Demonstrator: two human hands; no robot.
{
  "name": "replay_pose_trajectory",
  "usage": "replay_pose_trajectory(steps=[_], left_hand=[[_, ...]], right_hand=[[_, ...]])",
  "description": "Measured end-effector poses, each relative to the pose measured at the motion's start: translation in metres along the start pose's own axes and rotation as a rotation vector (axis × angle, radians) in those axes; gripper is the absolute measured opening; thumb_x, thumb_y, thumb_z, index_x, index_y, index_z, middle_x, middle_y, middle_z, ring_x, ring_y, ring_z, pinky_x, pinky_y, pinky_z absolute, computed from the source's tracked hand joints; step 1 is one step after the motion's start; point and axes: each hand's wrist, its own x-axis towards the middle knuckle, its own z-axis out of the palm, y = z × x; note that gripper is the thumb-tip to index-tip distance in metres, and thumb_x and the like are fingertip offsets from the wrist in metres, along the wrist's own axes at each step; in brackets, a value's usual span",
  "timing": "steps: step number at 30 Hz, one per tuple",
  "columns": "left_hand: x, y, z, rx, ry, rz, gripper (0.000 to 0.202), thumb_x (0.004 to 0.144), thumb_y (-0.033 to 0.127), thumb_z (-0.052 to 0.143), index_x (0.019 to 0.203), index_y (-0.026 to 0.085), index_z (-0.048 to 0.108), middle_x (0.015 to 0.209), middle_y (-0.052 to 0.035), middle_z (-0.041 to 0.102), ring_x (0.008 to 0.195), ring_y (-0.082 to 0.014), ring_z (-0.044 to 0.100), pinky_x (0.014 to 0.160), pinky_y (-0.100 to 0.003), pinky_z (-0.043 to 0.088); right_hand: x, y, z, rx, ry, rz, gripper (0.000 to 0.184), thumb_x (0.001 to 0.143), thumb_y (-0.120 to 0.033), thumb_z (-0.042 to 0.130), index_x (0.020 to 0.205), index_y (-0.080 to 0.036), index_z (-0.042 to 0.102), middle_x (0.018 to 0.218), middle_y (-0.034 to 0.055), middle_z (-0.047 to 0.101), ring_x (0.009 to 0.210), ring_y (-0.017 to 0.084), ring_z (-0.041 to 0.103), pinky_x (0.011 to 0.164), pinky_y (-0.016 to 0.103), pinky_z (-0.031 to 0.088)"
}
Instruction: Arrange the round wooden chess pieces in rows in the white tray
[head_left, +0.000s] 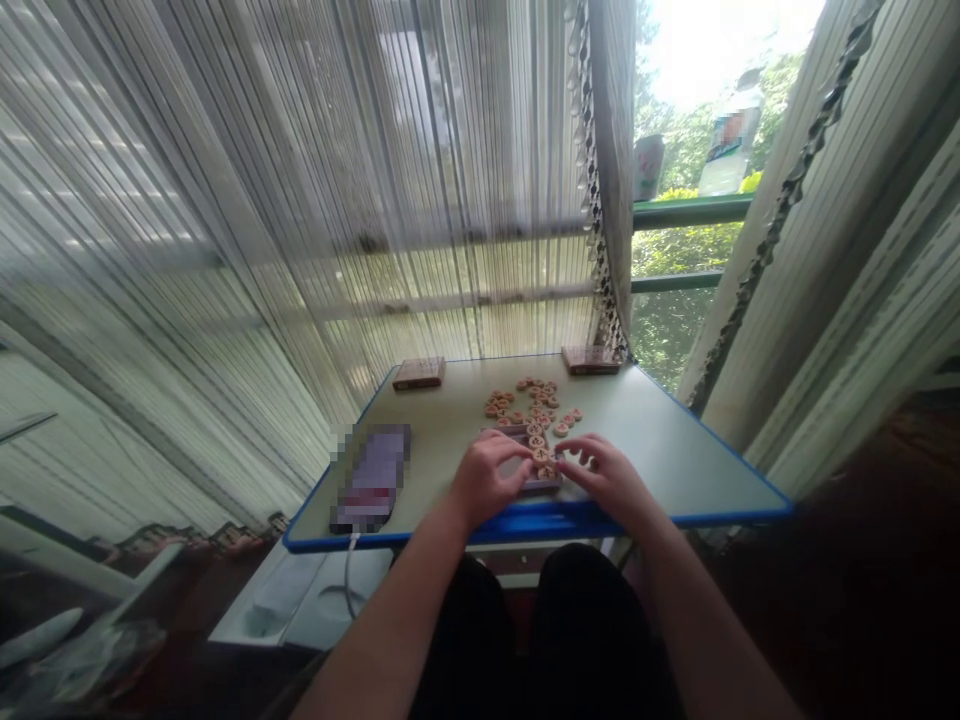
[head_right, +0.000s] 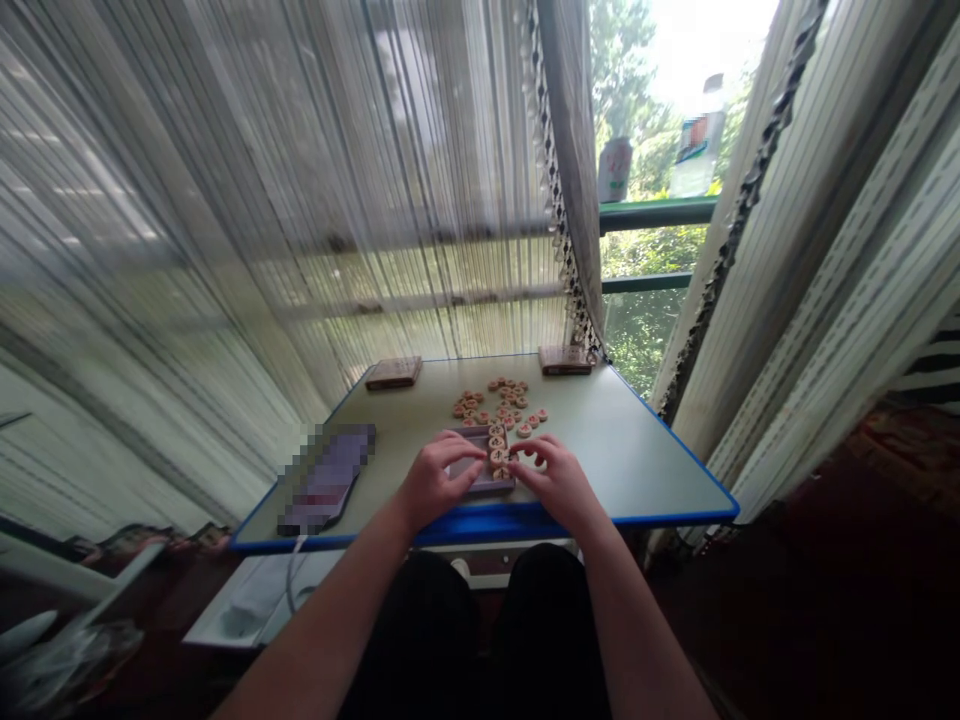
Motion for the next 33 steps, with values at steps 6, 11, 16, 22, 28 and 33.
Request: replay_pose_trajectory(steps=[6, 11, 16, 22, 28, 33], left_hand=[[0.044, -0.046, -0.015, 0.122, -0.038, -0.461, 0.021, 0.076, 0.018, 0.053, 0.089, 0.018, 0.069, 0.088, -0.0055, 0.07, 0.08, -0.0187, 0.063, 0.073, -0.029, 0.049], [0.088, -0.088, -0.008, 0.372, -0.219, -0.584, 0.028, 0.075, 0.017, 0.053, 0.099, 0.017, 0.067, 0.101, -0.0116, 0.068, 0.095, -0.0228, 0.061, 0.082, -0.031, 0.045], [0.094, -0.102, 0.009, 0.408, -0.225, -0.574, 0.032, 0.08, 0.036, 0.049, 0.095, 0.018, 0.07, 0.097, -0.0137, 0.068, 0.094, -0.0264, 0.061, 0.08, -0.033, 0.045], [0.091, -0.112, 0.013, 0.279, -0.204, -0.654, 0.023, 0.073, 0.032, 0.057, 0.087, 0.018, 0.07, 0.089, -0.0098, 0.07, 0.087, -0.0223, 0.063, 0.075, -0.028, 0.046], [0.089, -0.128, 0.017, 0.184, -0.146, -0.714, 0.025, 0.068, 0.025, 0.064, 0.09, 0.014, 0.067, 0.087, -0.0106, 0.07, 0.084, -0.0206, 0.064, 0.074, -0.027, 0.047], [0.08, -0.123, 0.013, 0.073, -0.044, -0.705, 0.017, 0.069, 0.019, 0.064, 0.083, 0.012, 0.067, 0.087, -0.0109, 0.07, 0.08, -0.0195, 0.065, 0.072, -0.027, 0.048]], right_hand=[[0.006, 0.013, 0.006, -0.193, 0.216, 0.109, 0.026, 0.074, -0.037, 0.055, 0.088, -0.02, 0.069, 0.087, 0.0075, 0.062, 0.08, 0.021, 0.055, 0.079, 0.036, 0.043], [0.01, 0.018, 0.014, -0.338, 0.184, 0.119, 0.022, 0.073, -0.034, 0.057, 0.084, -0.021, 0.071, 0.085, 0.008, 0.064, 0.082, 0.023, 0.055, 0.082, 0.038, 0.041], [0.011, 0.018, 0.015, -0.357, 0.178, 0.109, 0.023, 0.075, -0.035, 0.056, 0.084, -0.021, 0.071, 0.083, 0.0079, 0.065, 0.081, 0.023, 0.055, 0.079, 0.037, 0.042], [0.011, 0.017, 0.015, -0.363, 0.161, 0.124, 0.023, 0.076, -0.035, 0.056, 0.085, -0.021, 0.071, 0.086, 0.0079, 0.065, 0.083, 0.023, 0.055, 0.08, 0.037, 0.042], [0.015, 0.019, 0.015, -0.365, 0.116, 0.117, 0.026, 0.076, -0.036, 0.055, 0.088, -0.019, 0.07, 0.088, 0.0089, 0.065, 0.083, 0.023, 0.056, 0.082, 0.036, 0.042], [0.016, 0.02, 0.014, -0.346, 0.092, 0.099, 0.027, 0.076, -0.037, 0.053, 0.088, -0.019, 0.07, 0.085, 0.0077, 0.067, 0.082, 0.022, 0.059, 0.082, 0.036, 0.042]])
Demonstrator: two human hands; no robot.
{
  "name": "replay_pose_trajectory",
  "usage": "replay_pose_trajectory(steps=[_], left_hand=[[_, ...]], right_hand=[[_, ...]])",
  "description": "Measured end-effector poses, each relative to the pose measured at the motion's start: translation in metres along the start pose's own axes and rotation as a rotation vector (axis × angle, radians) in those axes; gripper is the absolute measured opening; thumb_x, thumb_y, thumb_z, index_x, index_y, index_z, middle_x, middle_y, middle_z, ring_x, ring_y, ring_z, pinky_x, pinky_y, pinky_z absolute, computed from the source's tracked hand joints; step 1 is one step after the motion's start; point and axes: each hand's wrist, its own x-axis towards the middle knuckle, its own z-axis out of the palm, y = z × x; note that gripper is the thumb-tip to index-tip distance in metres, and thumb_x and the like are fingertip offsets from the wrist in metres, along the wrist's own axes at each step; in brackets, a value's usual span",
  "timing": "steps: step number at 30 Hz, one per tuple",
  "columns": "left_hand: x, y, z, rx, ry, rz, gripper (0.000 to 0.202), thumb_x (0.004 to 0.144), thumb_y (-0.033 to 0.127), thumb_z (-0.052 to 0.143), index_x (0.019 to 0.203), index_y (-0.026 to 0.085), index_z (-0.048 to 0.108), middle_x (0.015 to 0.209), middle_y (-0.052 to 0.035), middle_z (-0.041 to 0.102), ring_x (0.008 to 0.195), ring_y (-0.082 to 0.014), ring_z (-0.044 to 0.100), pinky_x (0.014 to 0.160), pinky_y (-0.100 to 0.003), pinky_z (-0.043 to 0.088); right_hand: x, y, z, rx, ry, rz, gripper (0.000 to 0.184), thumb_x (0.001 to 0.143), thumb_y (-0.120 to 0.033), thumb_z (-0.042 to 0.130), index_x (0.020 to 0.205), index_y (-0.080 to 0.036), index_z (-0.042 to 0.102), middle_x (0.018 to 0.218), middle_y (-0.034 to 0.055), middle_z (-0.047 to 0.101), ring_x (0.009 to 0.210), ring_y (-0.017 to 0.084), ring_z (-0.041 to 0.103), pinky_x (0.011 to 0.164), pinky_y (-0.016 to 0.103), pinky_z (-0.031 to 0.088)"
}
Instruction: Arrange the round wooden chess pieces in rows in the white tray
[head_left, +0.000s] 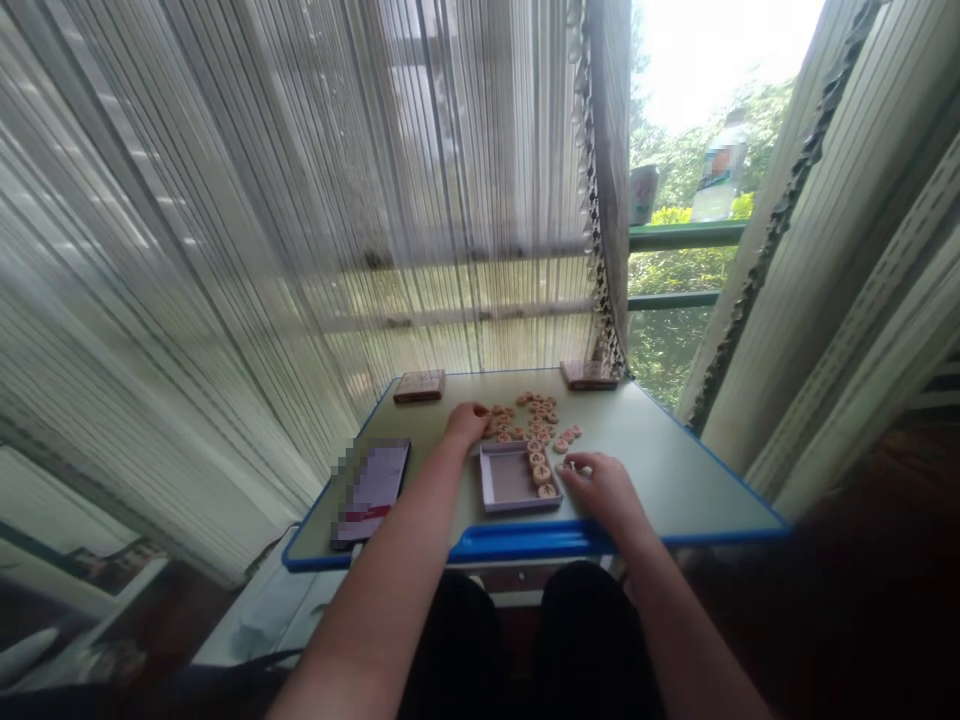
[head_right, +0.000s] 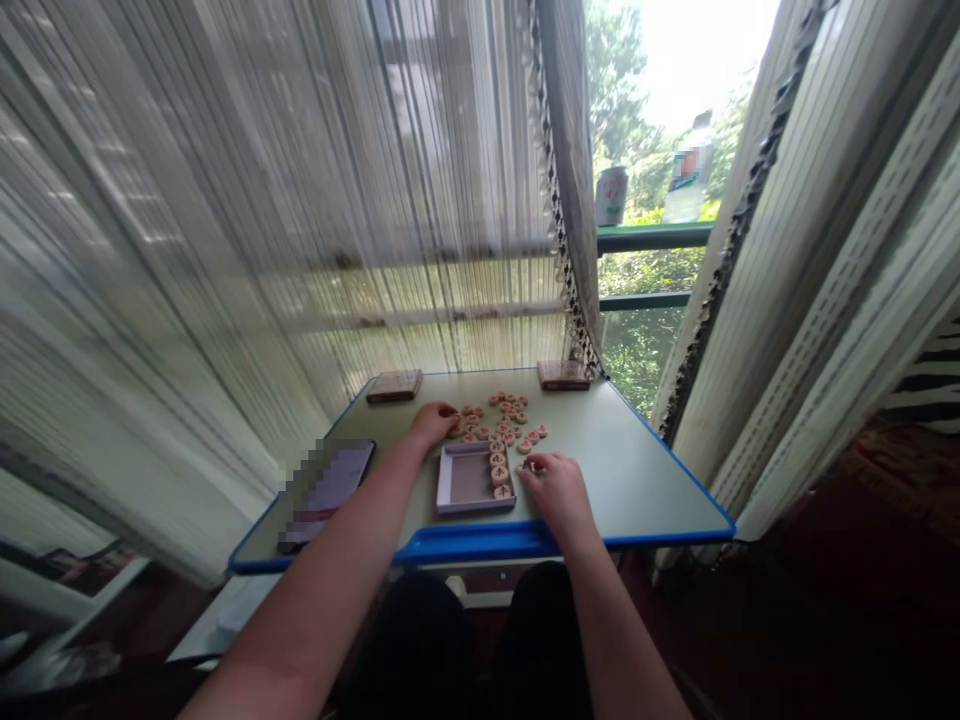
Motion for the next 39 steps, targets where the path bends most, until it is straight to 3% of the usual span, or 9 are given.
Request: replay_pose_trajectory(steps=[7, 9, 12, 17, 22, 28, 30, 39], left_hand=[[-0.058, 0.017, -0.02, -0.203, 0.149, 0.102, 0.021, 0.076, 0.022, 0.059, 0.093, 0.011, 0.064, 0.094, -0.0108, 0.068, 0.082, -0.0168, 0.063, 0.074, -0.026, 0.05], [-0.081, 0.024, -0.022, -0.268, 0.134, 0.17, 0.023, 0.076, 0.025, 0.06, 0.094, 0.013, 0.065, 0.092, -0.0086, 0.068, 0.081, -0.0155, 0.064, 0.072, -0.026, 0.051], [-0.111, 0.035, -0.016, -0.469, 0.021, 0.299, 0.024, 0.069, 0.027, 0.067, 0.09, 0.013, 0.067, 0.085, -0.009, 0.069, 0.078, -0.0169, 0.064, 0.071, -0.027, 0.051], [-0.14, 0.05, 0.002, -0.489, -0.029, 0.287, 0.022, 0.064, 0.026, 0.07, 0.08, 0.012, 0.068, 0.078, -0.0094, 0.07, 0.073, -0.0172, 0.065, 0.071, -0.029, 0.051], [-0.154, 0.058, 0.002, -0.36, 0.018, 0.357, 0.021, 0.071, 0.031, 0.064, 0.082, 0.014, 0.07, 0.077, -0.0064, 0.071, 0.07, -0.0156, 0.063, 0.067, -0.027, 0.05], [-0.161, 0.05, 0.0, -0.024, 0.214, 0.694, 0.017, 0.075, 0.024, 0.059, 0.087, 0.018, 0.07, 0.087, -0.0056, 0.07, 0.087, -0.0186, 0.058, 0.085, -0.034, 0.045], [-0.162, 0.047, 0.001, 0.049, 0.241, 0.736, 0.018, 0.077, 0.027, 0.058, 0.088, 0.018, 0.07, 0.086, -0.0064, 0.069, 0.087, -0.019, 0.057, 0.084, -0.035, 0.044], [-0.157, 0.04, 0.006, 0.222, 0.118, 0.832, 0.021, 0.08, 0.033, 0.056, 0.089, 0.02, 0.07, 0.083, -0.0047, 0.069, 0.079, -0.0171, 0.055, 0.078, -0.032, 0.044]], right_hand=[[-0.007, -0.006, -0.006, 0.053, 0.058, -0.025, 0.025, 0.075, -0.034, 0.053, 0.084, -0.018, 0.07, 0.084, 0.007, 0.069, 0.08, 0.021, 0.06, 0.081, 0.035, 0.043], [-0.012, -0.011, -0.009, 0.12, 0.153, -0.037, 0.026, 0.075, -0.032, 0.053, 0.088, -0.017, 0.069, 0.084, 0.007, 0.069, 0.075, 0.02, 0.059, 0.076, 0.034, 0.045], [-0.021, -0.018, -0.009, 0.213, 0.279, -0.196, 0.026, 0.076, -0.032, 0.054, 0.092, -0.017, 0.067, 0.087, 0.0079, 0.066, 0.076, 0.019, 0.057, 0.073, 0.032, 0.046], [-0.031, -0.026, -0.004, 0.277, 0.235, -0.417, 0.024, 0.077, -0.03, 0.057, 0.097, -0.02, 0.065, 0.087, 0.0062, 0.065, 0.077, 0.018, 0.056, 0.066, 0.029, 0.047], [-0.033, -0.027, -0.008, 0.304, 0.186, -0.446, 0.02, 0.077, -0.03, 0.059, 0.093, -0.021, 0.065, 0.087, 0.0055, 0.065, 0.073, 0.016, 0.054, 0.064, 0.028, 0.047], [-0.031, -0.021, -0.014, 0.335, 0.093, -0.334, 0.025, 0.074, -0.035, 0.061, 0.092, -0.019, 0.067, 0.09, 0.0063, 0.061, 0.07, 0.014, 0.054, 0.064, 0.027, 0.047], [-0.03, -0.02, -0.014, 0.334, 0.036, -0.314, 0.025, 0.074, -0.034, 0.061, 0.092, -0.019, 0.068, 0.089, 0.0055, 0.06, 0.067, 0.013, 0.053, 0.063, 0.026, 0.047], [-0.028, -0.02, -0.013, 0.303, -0.064, -0.264, 0.022, 0.073, -0.03, 0.059, 0.089, -0.019, 0.069, 0.085, 0.0042, 0.06, 0.063, 0.012, 0.05, 0.064, 0.026, 0.045]])
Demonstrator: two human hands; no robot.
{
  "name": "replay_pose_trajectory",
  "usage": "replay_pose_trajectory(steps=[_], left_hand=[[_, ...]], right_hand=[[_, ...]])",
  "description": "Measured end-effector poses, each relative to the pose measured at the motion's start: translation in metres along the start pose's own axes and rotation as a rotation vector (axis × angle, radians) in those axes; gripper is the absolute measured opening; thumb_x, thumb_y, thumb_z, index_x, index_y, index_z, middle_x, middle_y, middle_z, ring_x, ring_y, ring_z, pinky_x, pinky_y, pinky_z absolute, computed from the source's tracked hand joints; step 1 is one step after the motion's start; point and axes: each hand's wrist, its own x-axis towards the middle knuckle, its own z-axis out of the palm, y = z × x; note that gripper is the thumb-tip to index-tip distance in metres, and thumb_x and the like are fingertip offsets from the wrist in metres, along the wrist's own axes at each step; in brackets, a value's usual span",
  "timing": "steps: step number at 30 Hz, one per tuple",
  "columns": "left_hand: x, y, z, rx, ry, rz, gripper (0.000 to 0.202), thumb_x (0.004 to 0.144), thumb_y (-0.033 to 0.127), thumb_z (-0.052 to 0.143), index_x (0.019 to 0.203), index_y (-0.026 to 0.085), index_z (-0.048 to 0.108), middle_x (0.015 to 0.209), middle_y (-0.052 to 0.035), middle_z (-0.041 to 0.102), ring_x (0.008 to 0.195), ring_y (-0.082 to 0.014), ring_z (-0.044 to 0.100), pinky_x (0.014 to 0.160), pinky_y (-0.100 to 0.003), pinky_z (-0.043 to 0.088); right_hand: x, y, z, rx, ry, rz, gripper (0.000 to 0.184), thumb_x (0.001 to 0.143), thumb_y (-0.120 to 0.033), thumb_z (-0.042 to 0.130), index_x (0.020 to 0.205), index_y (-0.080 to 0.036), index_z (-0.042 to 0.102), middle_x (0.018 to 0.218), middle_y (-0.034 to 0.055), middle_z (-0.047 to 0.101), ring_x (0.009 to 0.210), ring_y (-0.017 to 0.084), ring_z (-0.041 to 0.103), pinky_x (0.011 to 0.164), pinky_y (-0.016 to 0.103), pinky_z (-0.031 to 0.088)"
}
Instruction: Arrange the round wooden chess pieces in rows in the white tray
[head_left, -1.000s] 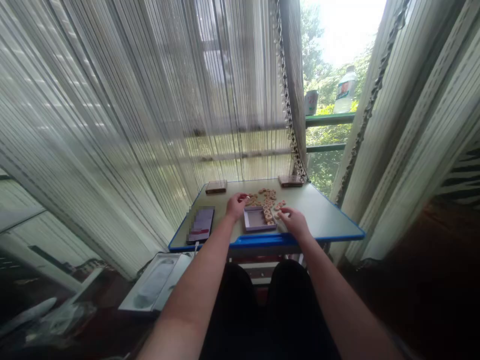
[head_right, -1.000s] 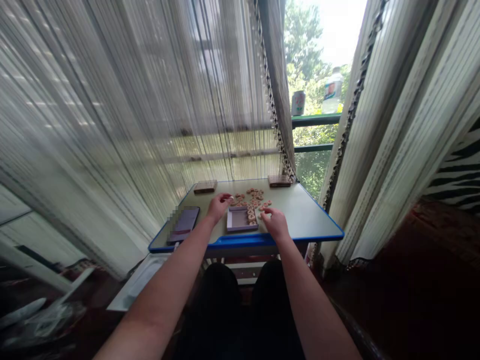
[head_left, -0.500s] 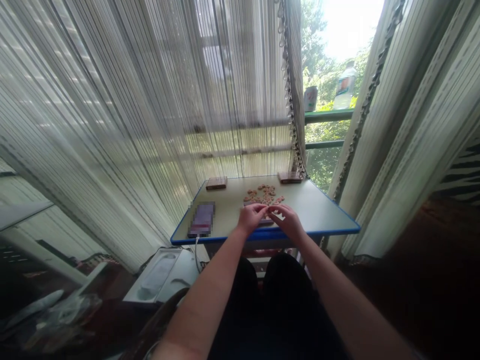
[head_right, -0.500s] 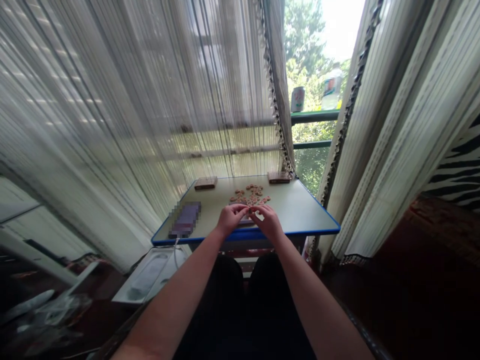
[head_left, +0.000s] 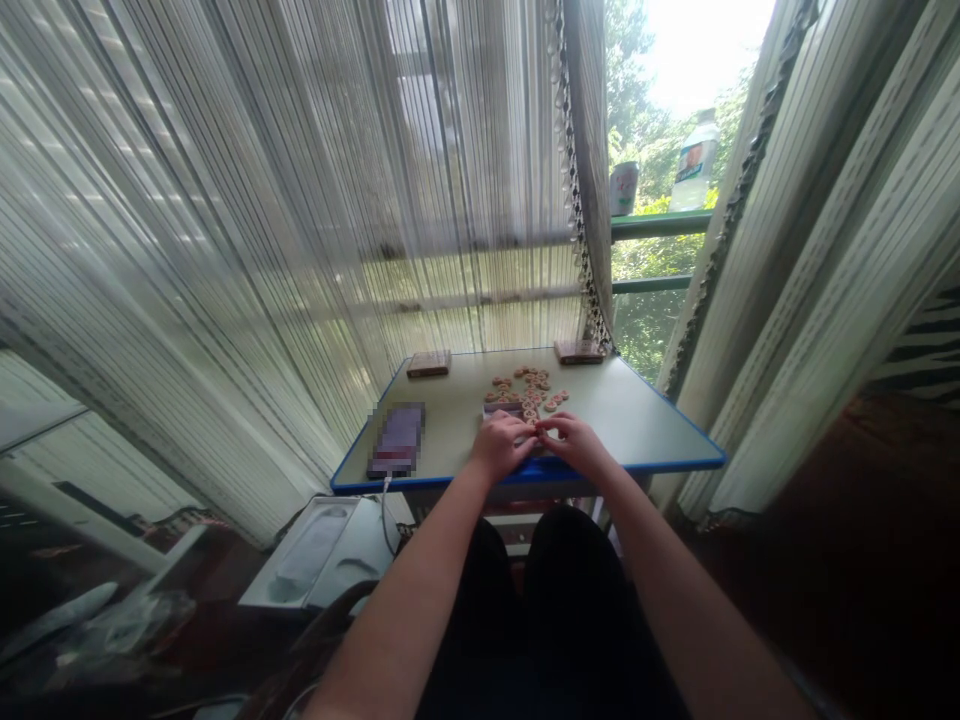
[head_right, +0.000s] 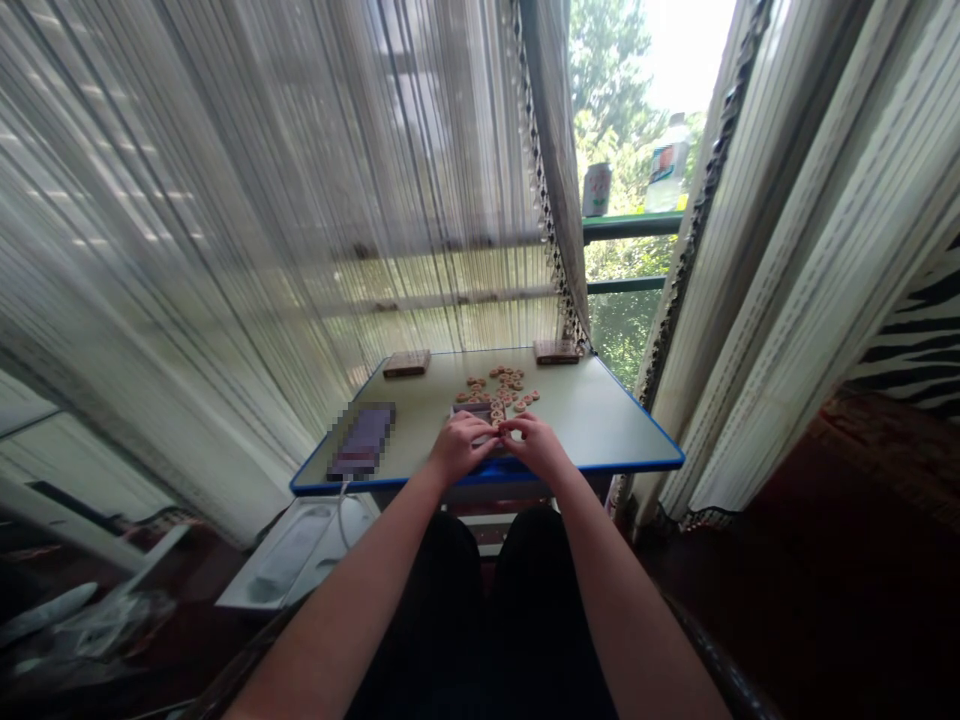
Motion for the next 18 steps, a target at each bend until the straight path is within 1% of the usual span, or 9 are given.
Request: replay_pose_trajectory(steps=[5, 11, 15, 18], left_hand=[[-0.0041, 0.0062, -0.0034, 0.066, -0.044, 0.028, 0.021, 0.082, 0.029, 0.052, 0.09, 0.02, 0.069, 0.083, -0.0048, 0.069, 0.079, -0.0175, 0.054, 0.077, -0.033, 0.043], [-0.0046, 0.0081, -0.0045, 0.067, -0.079, 0.023, 0.022, 0.082, 0.027, 0.05, 0.092, 0.02, 0.068, 0.087, -0.0044, 0.069, 0.081, -0.0178, 0.053, 0.079, -0.033, 0.042], [-0.0036, 0.0068, -0.0041, 0.036, -0.071, 0.003, 0.022, 0.081, 0.028, 0.051, 0.093, 0.02, 0.068, 0.088, -0.0042, 0.069, 0.083, -0.0182, 0.053, 0.08, -0.033, 0.042], [-0.0029, 0.0072, -0.0049, 0.003, -0.04, -0.039, 0.021, 0.079, 0.029, 0.054, 0.09, 0.019, 0.069, 0.087, -0.0049, 0.069, 0.084, -0.0184, 0.054, 0.081, -0.033, 0.042]], right_hand=[[-0.001, -0.0008, -0.0005, -0.019, -0.02, 0.016, 0.024, 0.073, -0.03, 0.059, 0.092, -0.018, 0.069, 0.088, 0.005, 0.06, 0.066, 0.012, 0.053, 0.066, 0.026, 0.045], [-0.0003, -0.0022, -0.0025, -0.042, -0.007, 0.022, 0.027, 0.072, -0.03, 0.06, 0.095, -0.017, 0.067, 0.088, 0.0046, 0.059, 0.061, 0.011, 0.049, 0.064, 0.026, 0.045], [-0.0004, -0.004, -0.0045, -0.045, -0.019, 0.033, 0.02, 0.072, -0.03, 0.061, 0.086, -0.017, 0.068, 0.082, 0.0034, 0.059, 0.059, 0.01, 0.048, 0.063, 0.025, 0.043], [-0.001, -0.0049, -0.0054, -0.042, -0.024, 0.036, 0.017, 0.072, -0.03, 0.06, 0.081, -0.017, 0.068, 0.079, 0.0027, 0.059, 0.059, 0.01, 0.047, 0.063, 0.025, 0.042]])
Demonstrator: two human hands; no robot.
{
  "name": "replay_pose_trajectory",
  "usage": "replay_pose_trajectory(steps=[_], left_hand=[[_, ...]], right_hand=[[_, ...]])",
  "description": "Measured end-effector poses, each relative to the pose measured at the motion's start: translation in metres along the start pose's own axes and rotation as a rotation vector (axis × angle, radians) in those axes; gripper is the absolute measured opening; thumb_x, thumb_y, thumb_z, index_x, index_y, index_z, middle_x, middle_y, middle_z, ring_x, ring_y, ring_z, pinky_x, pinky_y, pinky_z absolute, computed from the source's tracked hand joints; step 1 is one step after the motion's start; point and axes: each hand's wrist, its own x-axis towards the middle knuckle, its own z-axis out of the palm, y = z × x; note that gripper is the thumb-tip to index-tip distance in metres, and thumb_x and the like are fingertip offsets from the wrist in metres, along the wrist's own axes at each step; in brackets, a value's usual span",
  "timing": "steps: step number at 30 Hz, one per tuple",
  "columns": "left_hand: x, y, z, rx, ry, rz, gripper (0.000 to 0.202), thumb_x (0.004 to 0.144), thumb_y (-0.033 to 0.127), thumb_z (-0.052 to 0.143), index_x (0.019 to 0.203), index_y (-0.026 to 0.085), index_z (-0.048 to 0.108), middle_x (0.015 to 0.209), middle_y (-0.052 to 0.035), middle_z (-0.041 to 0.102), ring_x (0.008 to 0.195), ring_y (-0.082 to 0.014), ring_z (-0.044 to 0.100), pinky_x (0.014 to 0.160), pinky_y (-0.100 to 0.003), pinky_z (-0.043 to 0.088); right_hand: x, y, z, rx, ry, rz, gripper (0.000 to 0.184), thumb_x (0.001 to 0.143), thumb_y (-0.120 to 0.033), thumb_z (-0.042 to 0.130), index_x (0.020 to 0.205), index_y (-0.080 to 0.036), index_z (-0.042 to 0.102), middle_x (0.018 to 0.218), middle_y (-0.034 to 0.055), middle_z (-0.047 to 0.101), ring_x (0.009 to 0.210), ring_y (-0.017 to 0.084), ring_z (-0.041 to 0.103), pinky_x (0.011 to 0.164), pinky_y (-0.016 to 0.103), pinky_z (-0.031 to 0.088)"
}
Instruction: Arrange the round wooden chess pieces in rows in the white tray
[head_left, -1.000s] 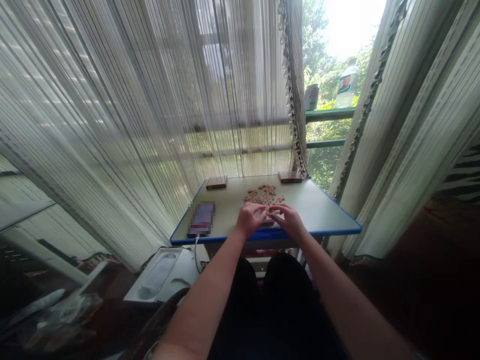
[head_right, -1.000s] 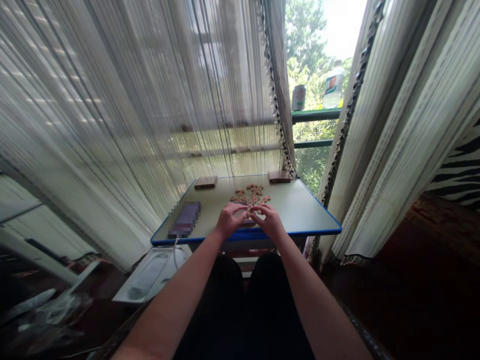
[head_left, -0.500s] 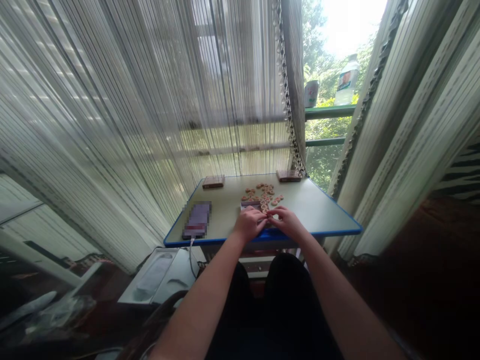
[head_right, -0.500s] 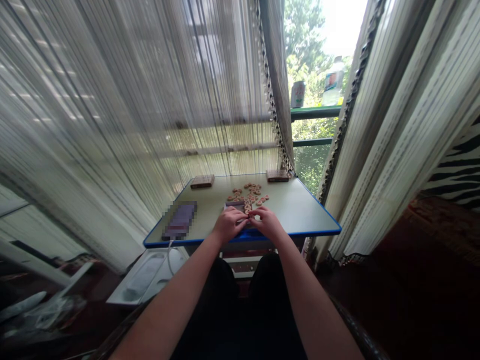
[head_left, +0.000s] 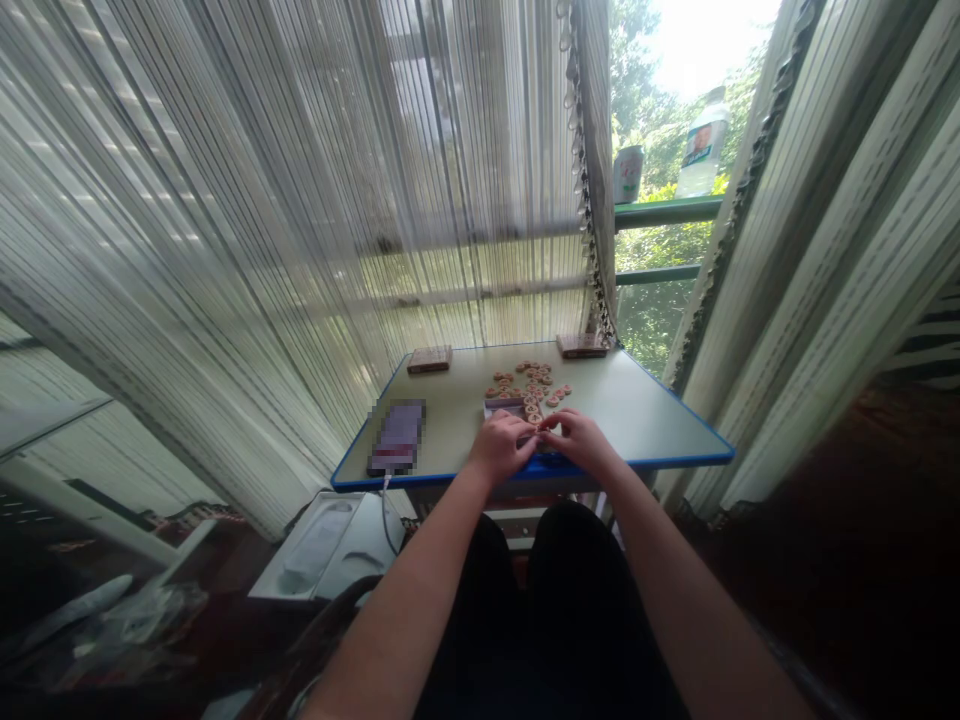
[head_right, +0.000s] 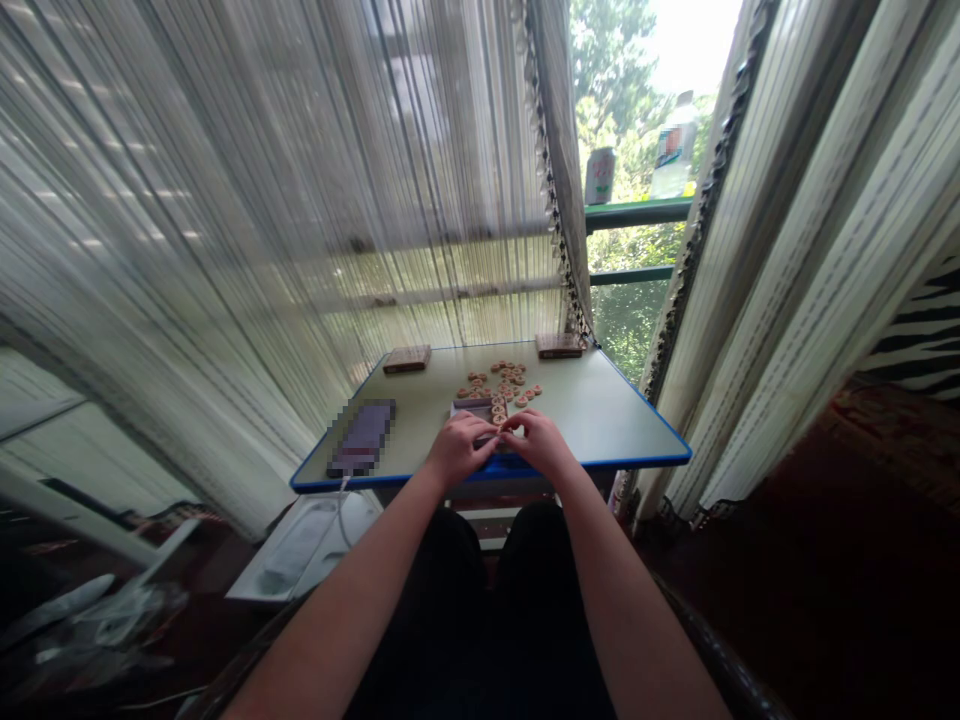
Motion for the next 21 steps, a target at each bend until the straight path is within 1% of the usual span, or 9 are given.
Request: replay_pose_trajectory(steps=[4, 7, 13, 17, 21], left_hand=[[0.0014, 0.0014, -0.0013, -0.013, 0.005, -0.048, 0.02, 0.075, 0.033, 0.059, 0.085, 0.02, 0.07, 0.084, -0.0047, 0.069, 0.084, -0.0196, 0.055, 0.082, -0.034, 0.042], [0.0018, 0.0016, -0.0017, -0.014, -0.016, -0.043, 0.02, 0.075, 0.034, 0.059, 0.086, 0.021, 0.07, 0.083, -0.0045, 0.069, 0.082, -0.0196, 0.055, 0.08, -0.034, 0.042], [0.001, -0.0006, -0.001, -0.021, -0.019, -0.036, 0.021, 0.077, 0.033, 0.057, 0.087, 0.02, 0.069, 0.085, -0.0043, 0.069, 0.081, -0.019, 0.054, 0.079, -0.033, 0.042], [0.0007, -0.0015, -0.0007, -0.014, -0.024, -0.044, 0.022, 0.078, 0.033, 0.056, 0.089, 0.02, 0.069, 0.087, -0.0045, 0.069, 0.083, -0.019, 0.055, 0.08, -0.034, 0.041], [0.0006, -0.0016, -0.0008, -0.019, -0.045, -0.069, 0.022, 0.076, 0.033, 0.058, 0.09, 0.02, 0.069, 0.085, -0.0043, 0.07, 0.08, -0.0193, 0.056, 0.078, -0.034, 0.042]], right_hand=[[-0.0002, -0.0003, -0.0004, 0.007, -0.001, -0.008, 0.016, 0.072, -0.03, 0.06, 0.079, -0.018, 0.068, 0.079, 0.0024, 0.059, 0.058, 0.011, 0.047, 0.062, 0.025, 0.042], [0.0002, -0.0002, -0.0002, 0.0, 0.002, -0.009, 0.016, 0.073, -0.031, 0.06, 0.078, -0.019, 0.068, 0.079, 0.0026, 0.058, 0.057, 0.01, 0.047, 0.062, 0.025, 0.042], [0.0003, -0.0013, 0.0002, 0.007, 0.001, -0.015, 0.017, 0.072, -0.033, 0.06, 0.077, -0.019, 0.069, 0.079, 0.0028, 0.057, 0.056, 0.01, 0.046, 0.06, 0.025, 0.041], [0.0007, -0.0007, 0.0007, 0.009, -0.011, -0.02, 0.018, 0.072, -0.033, 0.06, 0.078, -0.019, 0.069, 0.079, 0.003, 0.057, 0.056, 0.01, 0.046, 0.059, 0.025, 0.041], [0.0018, 0.0019, 0.0017, 0.014, -0.012, -0.032, 0.018, 0.072, -0.034, 0.061, 0.08, -0.019, 0.069, 0.08, 0.0034, 0.058, 0.056, 0.01, 0.046, 0.061, 0.026, 0.042]])
